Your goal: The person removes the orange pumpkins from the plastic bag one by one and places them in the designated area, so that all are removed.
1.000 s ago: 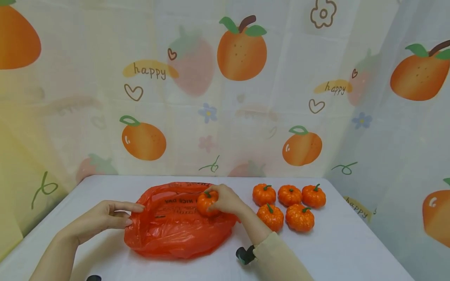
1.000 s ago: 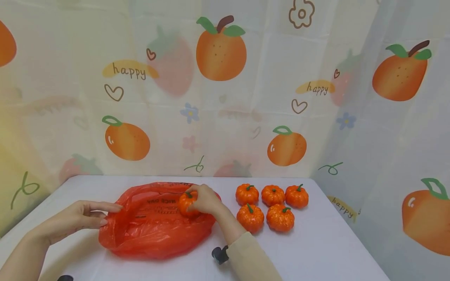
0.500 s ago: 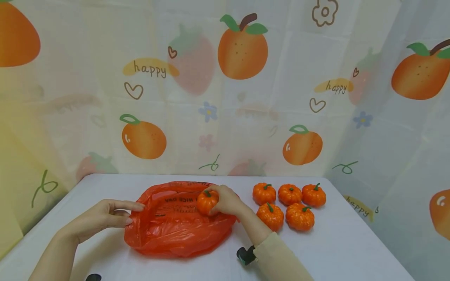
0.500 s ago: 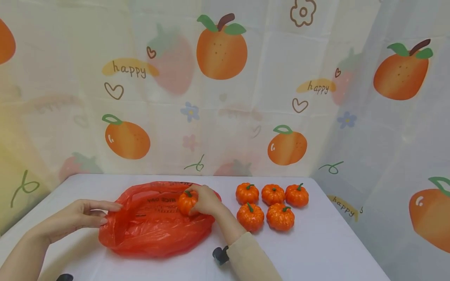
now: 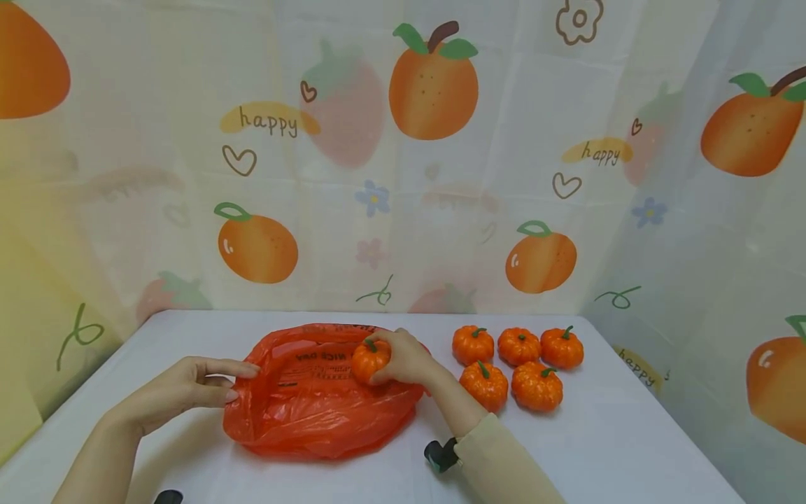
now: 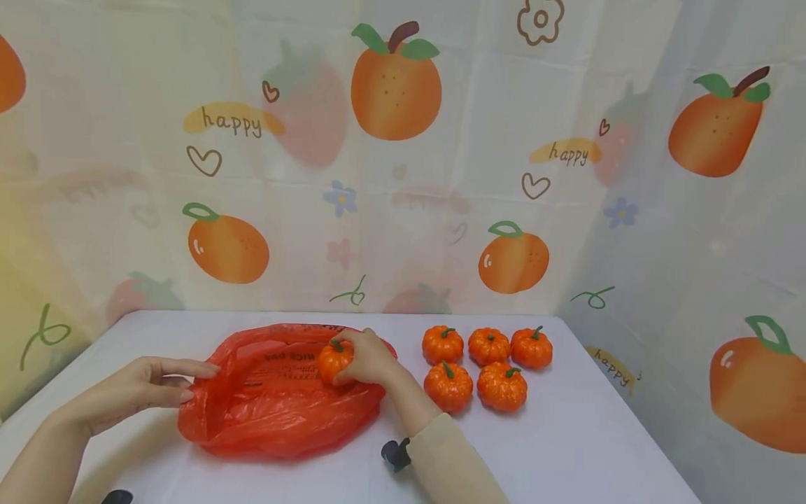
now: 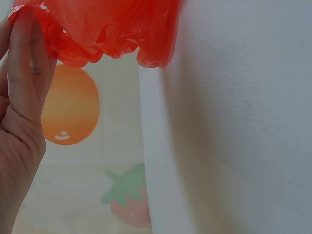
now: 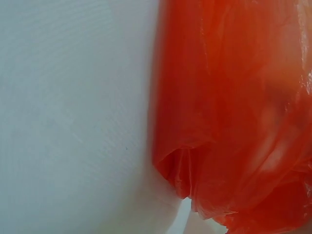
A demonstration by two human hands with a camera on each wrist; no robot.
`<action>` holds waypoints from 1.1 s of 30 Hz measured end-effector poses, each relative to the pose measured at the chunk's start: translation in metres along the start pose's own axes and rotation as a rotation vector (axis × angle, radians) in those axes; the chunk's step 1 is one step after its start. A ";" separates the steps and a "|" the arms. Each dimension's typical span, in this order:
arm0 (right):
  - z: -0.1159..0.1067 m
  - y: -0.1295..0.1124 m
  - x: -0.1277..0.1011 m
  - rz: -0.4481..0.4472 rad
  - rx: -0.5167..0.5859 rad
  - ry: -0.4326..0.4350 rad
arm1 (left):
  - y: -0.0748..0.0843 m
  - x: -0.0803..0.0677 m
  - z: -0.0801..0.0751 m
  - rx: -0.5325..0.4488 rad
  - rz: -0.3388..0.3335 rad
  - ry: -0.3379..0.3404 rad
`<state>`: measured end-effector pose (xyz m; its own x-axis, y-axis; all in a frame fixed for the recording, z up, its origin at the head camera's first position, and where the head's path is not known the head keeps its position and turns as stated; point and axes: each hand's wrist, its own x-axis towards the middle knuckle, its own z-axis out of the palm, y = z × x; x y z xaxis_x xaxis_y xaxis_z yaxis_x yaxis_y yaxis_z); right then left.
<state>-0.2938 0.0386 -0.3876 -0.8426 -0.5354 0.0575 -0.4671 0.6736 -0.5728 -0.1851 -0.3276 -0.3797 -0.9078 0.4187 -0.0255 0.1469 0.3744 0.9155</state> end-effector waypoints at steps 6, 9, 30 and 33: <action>-0.001 0.001 0.001 -0.002 0.010 0.010 | 0.000 0.002 -0.002 -0.026 0.012 -0.025; -0.002 0.000 0.001 -0.007 0.018 0.013 | 0.001 0.003 -0.003 -0.024 0.004 -0.029; -0.053 -0.023 -0.018 -0.079 0.144 0.084 | 0.000 0.003 -0.010 -0.009 -0.018 -0.042; -0.063 -0.020 -0.023 -0.066 0.172 0.111 | 0.000 0.005 -0.009 -0.013 0.000 -0.050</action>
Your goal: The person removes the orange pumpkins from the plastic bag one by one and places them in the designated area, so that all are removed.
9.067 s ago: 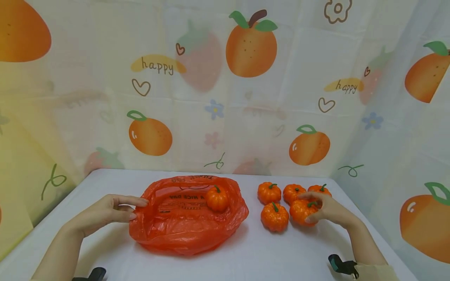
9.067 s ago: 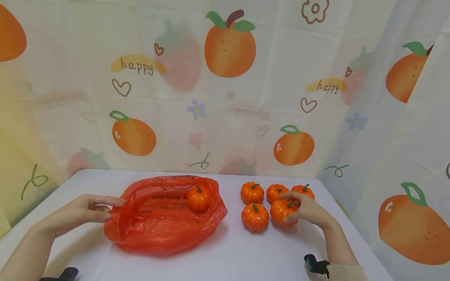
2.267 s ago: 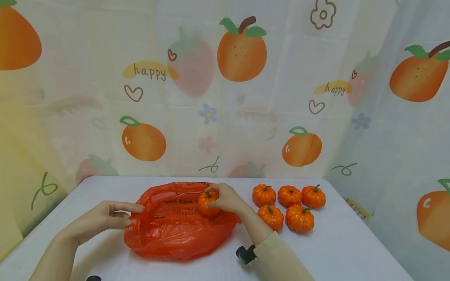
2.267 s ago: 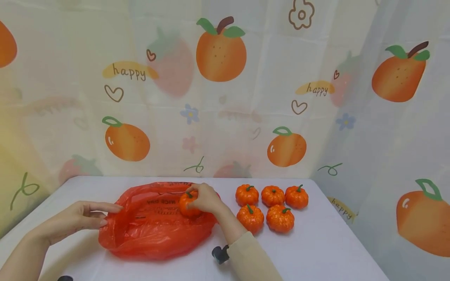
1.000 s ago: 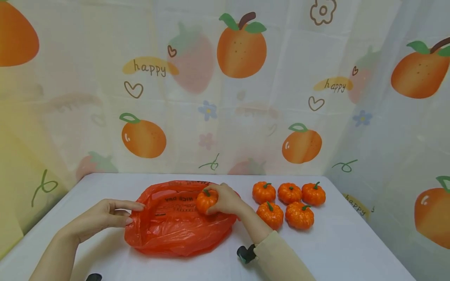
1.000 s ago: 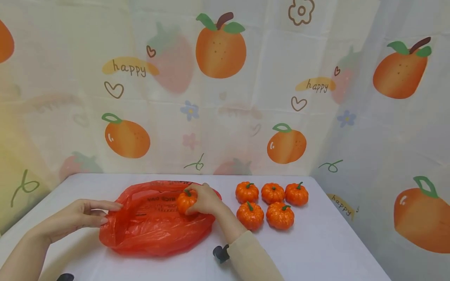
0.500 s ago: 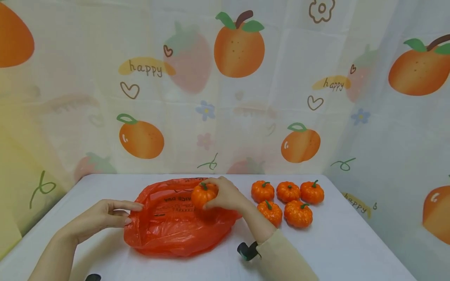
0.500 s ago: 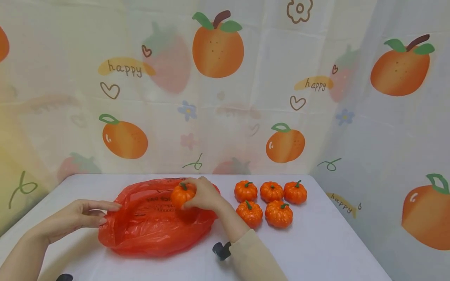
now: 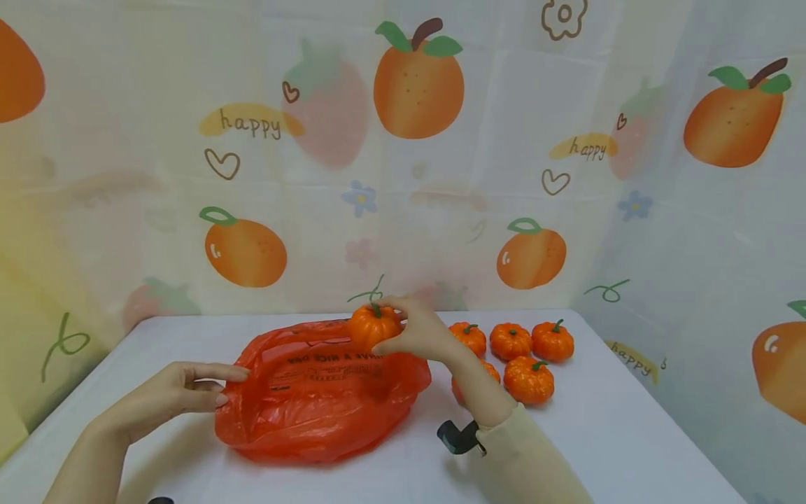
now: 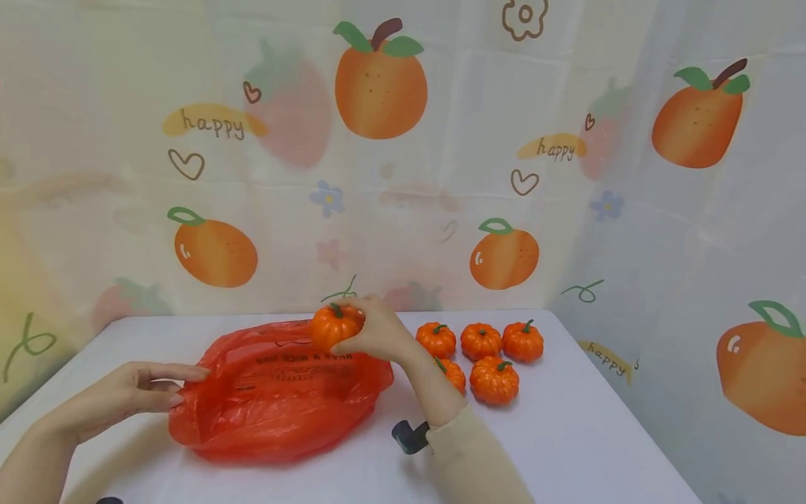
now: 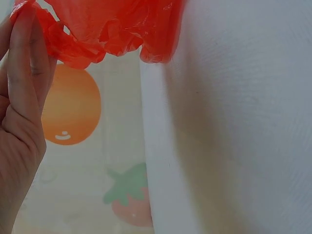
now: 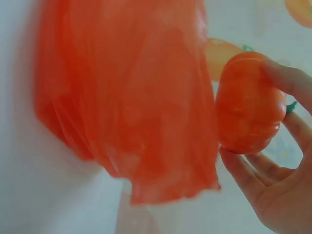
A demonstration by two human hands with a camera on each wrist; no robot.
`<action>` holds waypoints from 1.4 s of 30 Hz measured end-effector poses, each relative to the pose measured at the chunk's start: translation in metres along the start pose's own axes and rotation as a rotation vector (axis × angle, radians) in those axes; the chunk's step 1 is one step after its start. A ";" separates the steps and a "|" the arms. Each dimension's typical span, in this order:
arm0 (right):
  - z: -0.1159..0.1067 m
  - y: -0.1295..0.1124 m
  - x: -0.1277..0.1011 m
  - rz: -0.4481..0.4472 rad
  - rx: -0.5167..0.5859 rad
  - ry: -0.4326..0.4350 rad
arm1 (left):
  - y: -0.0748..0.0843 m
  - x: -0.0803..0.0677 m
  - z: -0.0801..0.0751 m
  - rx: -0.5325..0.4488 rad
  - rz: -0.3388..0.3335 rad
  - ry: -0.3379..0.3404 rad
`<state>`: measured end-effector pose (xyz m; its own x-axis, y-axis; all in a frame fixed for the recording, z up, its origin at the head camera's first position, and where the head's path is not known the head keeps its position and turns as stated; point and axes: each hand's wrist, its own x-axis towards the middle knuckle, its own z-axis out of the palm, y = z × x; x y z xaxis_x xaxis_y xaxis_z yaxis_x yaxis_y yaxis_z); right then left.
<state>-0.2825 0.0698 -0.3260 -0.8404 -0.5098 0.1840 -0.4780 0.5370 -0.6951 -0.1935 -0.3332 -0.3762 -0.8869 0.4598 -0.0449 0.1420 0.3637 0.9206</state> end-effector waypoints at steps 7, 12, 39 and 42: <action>-0.026 0.006 -0.008 0.058 0.073 0.048 | 0.000 0.001 -0.001 -0.008 0.001 0.004; -0.042 0.011 -0.018 0.077 0.011 0.085 | 0.001 0.001 -0.001 -0.009 0.013 -0.003; -0.119 0.066 -0.089 0.191 -0.118 0.186 | 0.001 -0.006 0.001 -0.019 0.025 0.004; -0.127 0.077 -0.097 0.204 -0.140 0.186 | 0.000 -0.006 0.001 -0.012 0.033 0.006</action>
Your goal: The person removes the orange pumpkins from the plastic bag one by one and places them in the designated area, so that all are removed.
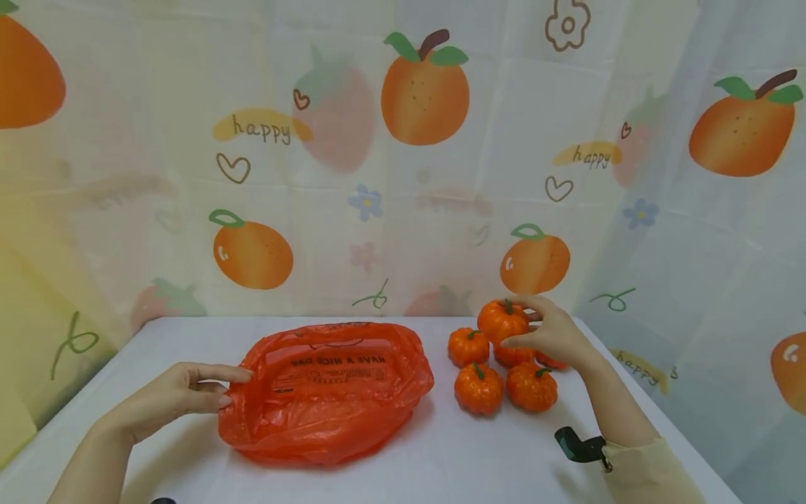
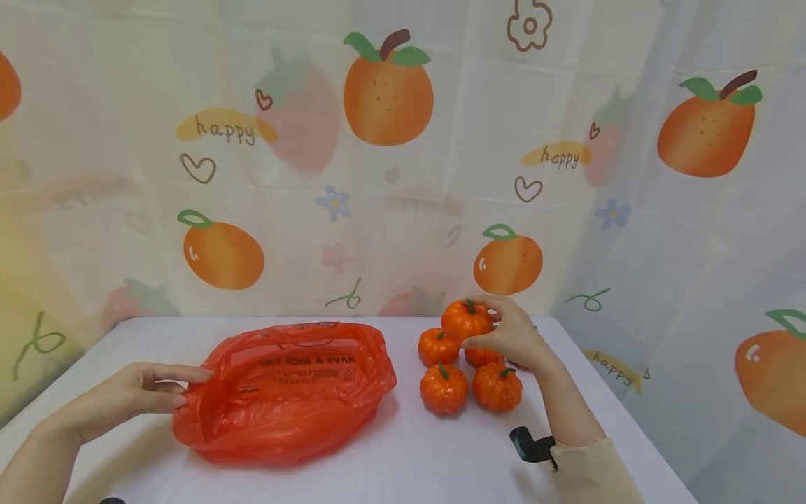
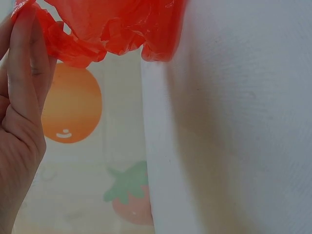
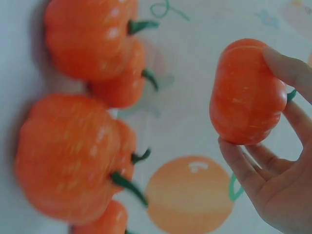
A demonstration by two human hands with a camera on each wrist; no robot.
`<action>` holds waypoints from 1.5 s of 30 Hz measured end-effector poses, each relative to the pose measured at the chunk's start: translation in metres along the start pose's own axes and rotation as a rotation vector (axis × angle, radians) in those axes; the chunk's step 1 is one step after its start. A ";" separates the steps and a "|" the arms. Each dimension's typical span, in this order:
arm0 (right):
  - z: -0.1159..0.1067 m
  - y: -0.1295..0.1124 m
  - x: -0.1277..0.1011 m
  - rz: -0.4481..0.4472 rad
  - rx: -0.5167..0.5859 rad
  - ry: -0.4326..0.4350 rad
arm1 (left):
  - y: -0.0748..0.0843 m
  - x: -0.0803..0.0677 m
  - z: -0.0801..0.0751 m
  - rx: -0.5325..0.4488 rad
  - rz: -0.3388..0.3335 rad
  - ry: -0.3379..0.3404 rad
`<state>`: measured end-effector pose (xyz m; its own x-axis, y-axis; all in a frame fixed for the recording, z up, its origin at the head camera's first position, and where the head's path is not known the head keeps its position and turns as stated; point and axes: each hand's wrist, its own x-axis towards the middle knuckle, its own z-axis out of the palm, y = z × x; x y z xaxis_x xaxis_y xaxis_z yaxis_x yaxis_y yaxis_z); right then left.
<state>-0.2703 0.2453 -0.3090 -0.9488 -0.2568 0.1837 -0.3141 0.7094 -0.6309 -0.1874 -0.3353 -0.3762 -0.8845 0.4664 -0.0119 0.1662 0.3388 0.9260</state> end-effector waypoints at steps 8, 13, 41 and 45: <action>-0.022 0.034 -0.016 0.069 -0.029 -0.023 | -0.001 0.006 0.002 0.024 -0.007 0.013; -0.044 0.046 -0.021 0.071 -0.018 -0.018 | 0.005 0.012 -0.003 0.036 0.012 0.026; -0.034 0.123 -0.060 0.209 -0.044 -0.072 | 0.005 0.002 0.001 0.070 -0.011 0.041; -0.030 0.129 -0.063 0.187 -0.043 -0.062 | 0.003 0.002 0.003 0.046 -0.013 0.025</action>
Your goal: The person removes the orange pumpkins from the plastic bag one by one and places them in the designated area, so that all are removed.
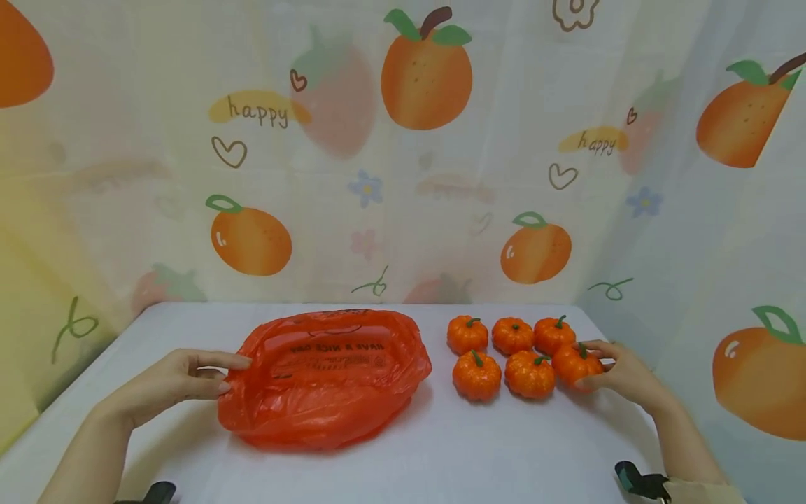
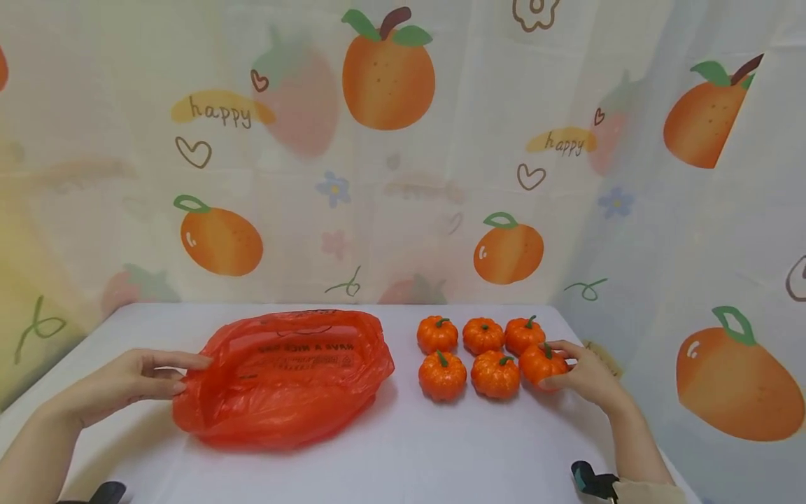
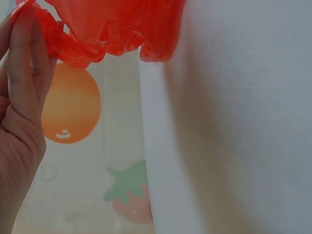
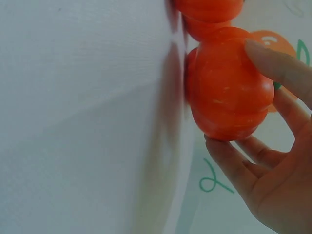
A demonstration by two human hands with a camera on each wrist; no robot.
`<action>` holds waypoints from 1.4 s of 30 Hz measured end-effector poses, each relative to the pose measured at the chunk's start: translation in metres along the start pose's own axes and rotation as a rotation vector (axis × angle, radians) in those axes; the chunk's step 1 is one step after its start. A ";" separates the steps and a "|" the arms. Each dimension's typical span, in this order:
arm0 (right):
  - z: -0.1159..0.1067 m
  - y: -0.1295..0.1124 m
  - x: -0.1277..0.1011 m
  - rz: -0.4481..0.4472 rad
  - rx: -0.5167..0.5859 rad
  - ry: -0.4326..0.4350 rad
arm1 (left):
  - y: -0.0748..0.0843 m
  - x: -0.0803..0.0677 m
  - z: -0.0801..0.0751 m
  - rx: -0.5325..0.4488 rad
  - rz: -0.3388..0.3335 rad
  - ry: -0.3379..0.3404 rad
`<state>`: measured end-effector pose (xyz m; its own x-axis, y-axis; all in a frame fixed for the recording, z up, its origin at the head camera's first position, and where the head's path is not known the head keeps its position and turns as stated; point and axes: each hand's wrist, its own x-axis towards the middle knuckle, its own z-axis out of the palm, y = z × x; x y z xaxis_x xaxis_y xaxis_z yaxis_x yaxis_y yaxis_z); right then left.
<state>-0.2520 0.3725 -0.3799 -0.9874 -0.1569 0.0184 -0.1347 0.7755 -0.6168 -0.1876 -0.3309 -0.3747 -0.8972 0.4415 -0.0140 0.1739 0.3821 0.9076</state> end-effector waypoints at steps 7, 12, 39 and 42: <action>0.004 0.006 -0.001 0.003 -0.017 0.022 | -0.001 0.001 0.001 0.006 0.006 -0.004; 0.005 0.010 -0.003 0.003 -0.009 0.006 | -0.002 0.003 0.002 -0.018 0.006 -0.022; 0.000 -0.003 -0.015 0.017 0.027 -0.021 | -0.001 0.000 -0.003 0.035 -0.003 -0.021; -0.003 -0.011 -0.009 0.037 0.027 0.015 | 0.000 -0.001 -0.006 0.027 -0.011 -0.017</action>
<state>-0.2417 0.3668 -0.3710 -0.9928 -0.1194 0.0068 -0.0962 0.7635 -0.6386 -0.1889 -0.3364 -0.3722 -0.8921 0.4509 -0.0310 0.1755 0.4089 0.8956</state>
